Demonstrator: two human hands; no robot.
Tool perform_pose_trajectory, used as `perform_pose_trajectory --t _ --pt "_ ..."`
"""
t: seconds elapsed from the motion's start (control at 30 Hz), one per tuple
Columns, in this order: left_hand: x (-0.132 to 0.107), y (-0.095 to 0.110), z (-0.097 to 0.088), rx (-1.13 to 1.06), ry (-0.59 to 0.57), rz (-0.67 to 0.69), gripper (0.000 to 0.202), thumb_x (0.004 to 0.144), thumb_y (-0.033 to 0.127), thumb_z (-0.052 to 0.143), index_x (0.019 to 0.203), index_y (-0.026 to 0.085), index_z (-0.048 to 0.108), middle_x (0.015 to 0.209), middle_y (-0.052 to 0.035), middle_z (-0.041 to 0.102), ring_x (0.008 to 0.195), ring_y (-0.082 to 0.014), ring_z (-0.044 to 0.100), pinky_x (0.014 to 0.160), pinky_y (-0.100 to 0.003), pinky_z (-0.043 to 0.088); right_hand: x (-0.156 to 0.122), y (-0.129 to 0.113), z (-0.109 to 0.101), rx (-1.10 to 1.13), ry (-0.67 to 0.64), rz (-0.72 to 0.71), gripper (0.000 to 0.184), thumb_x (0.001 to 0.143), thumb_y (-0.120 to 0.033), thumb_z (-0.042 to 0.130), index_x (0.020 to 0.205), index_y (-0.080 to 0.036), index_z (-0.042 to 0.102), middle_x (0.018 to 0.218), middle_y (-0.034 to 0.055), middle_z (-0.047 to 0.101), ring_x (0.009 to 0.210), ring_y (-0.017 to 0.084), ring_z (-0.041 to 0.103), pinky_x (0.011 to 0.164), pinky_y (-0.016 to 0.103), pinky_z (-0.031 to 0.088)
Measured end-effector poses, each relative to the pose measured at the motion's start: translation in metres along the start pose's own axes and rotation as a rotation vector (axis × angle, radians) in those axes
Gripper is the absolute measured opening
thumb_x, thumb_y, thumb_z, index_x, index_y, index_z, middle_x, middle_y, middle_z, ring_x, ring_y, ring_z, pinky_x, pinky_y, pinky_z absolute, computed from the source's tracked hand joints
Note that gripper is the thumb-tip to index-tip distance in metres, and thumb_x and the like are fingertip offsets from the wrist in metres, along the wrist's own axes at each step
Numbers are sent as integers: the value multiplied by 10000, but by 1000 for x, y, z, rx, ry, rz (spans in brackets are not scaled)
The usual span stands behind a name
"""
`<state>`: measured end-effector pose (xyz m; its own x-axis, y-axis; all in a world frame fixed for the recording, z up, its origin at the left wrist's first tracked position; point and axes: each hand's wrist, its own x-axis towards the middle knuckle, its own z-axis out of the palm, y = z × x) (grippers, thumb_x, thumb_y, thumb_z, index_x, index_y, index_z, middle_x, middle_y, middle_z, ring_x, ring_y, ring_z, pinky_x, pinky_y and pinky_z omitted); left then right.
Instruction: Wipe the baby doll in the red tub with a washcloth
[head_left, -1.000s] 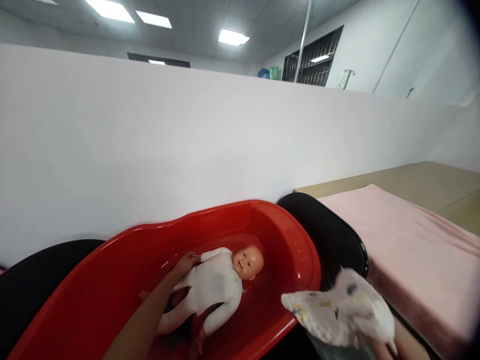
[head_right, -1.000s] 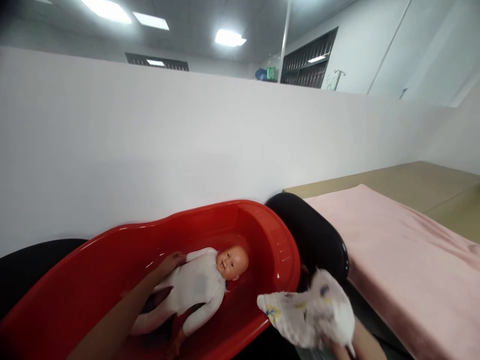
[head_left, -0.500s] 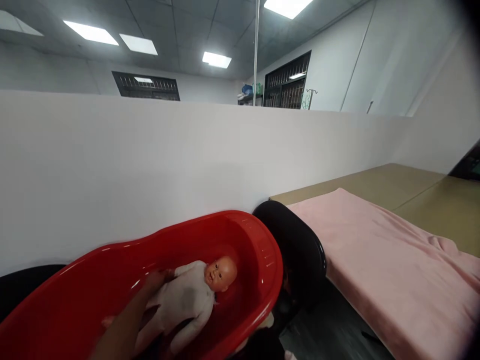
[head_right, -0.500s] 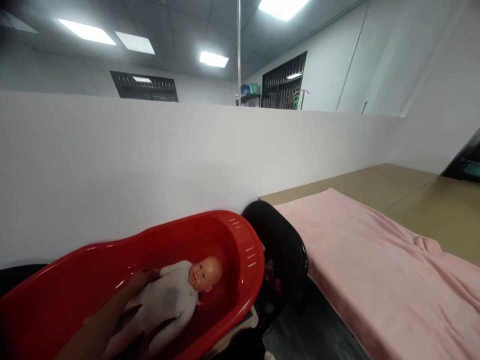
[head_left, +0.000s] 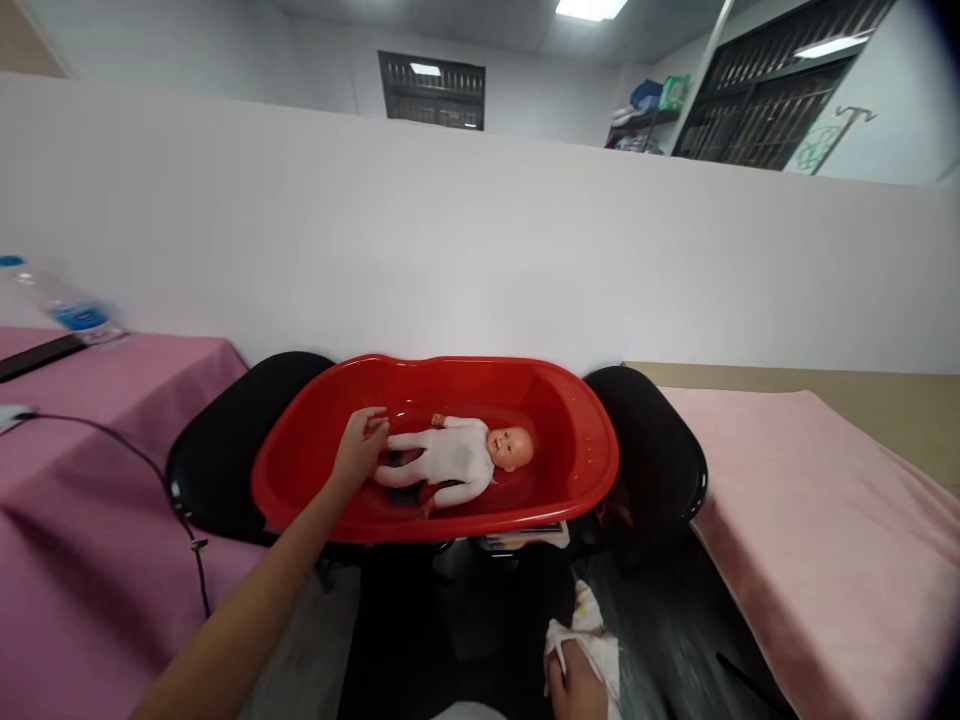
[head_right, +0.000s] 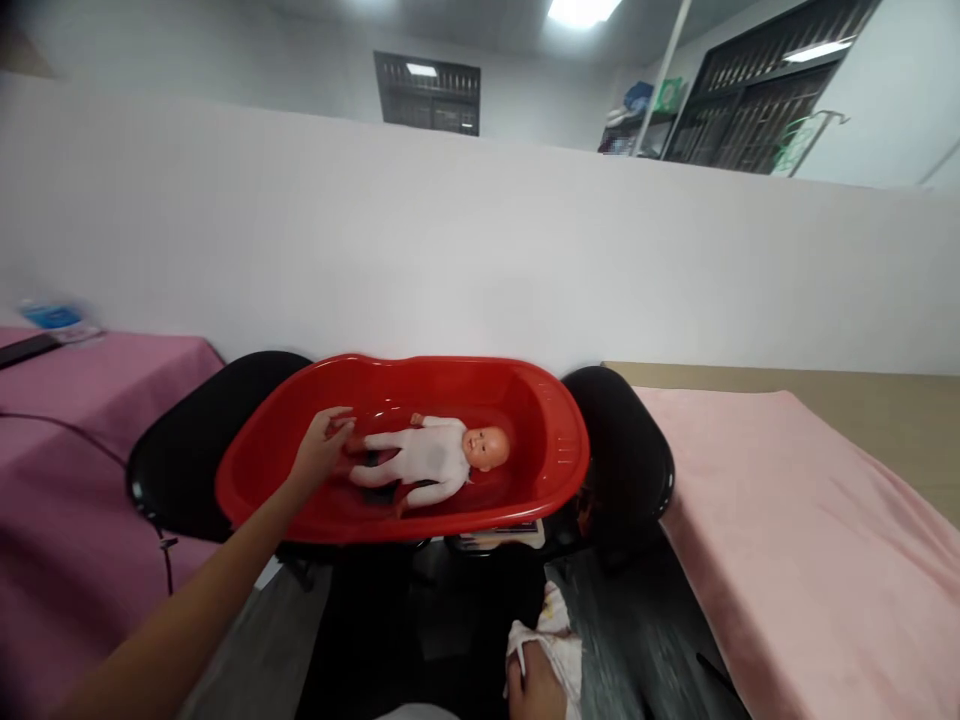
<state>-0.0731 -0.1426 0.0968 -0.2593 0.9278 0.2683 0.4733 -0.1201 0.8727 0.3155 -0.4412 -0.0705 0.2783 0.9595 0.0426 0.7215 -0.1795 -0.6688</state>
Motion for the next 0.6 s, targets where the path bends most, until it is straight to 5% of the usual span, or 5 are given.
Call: perform_pose_trajectory --t 0.13,0.23,0.37,0.43,0.6 --pt "-71 -18 -38 -13 157 4 356 967 403 582 1208 153 661 1263 -122 685 1161 -268 692 1059 -447 568 -7 11 18 27 -108 135 485 900 -753 389 665 -382 595 748 88 704 846 473 777 805 662 620" --pt "-127 -35 -55 20 309 13 330 980 434 576 1182 188 665 1319 -146 668 1251 -300 655 1001 -443 595 6 21 6 124 -73 164 470 836 -795 438 658 -387 590 717 82 706 756 453 751 792 643 604" --pt "-181 -49 -92 160 288 86 315 1014 434 559 1185 197 674 1332 -156 655 1285 -324 634 971 -460 603 47 28 -51 248 91 292 360 720 -701 585 723 -354 680 639 80 689 659 396 708 658 529 564" --pt "-194 -51 -117 259 243 139 323 1029 432 543 1200 195 680 1346 -163 649 1287 -340 630 1039 -513 574 79 19 -90 207 302 316 348 710 -639 601 706 -296 659 641 84 668 657 342 669 628 453 524" --pt "-196 -48 -162 403 338 193 304 1037 424 529 1168 195 680 1326 -170 667 1279 -356 631 1106 -561 532 181 -47 -167 121 650 76 372 809 -601 575 748 -236 547 664 28 567 703 229 548 681 363 413"
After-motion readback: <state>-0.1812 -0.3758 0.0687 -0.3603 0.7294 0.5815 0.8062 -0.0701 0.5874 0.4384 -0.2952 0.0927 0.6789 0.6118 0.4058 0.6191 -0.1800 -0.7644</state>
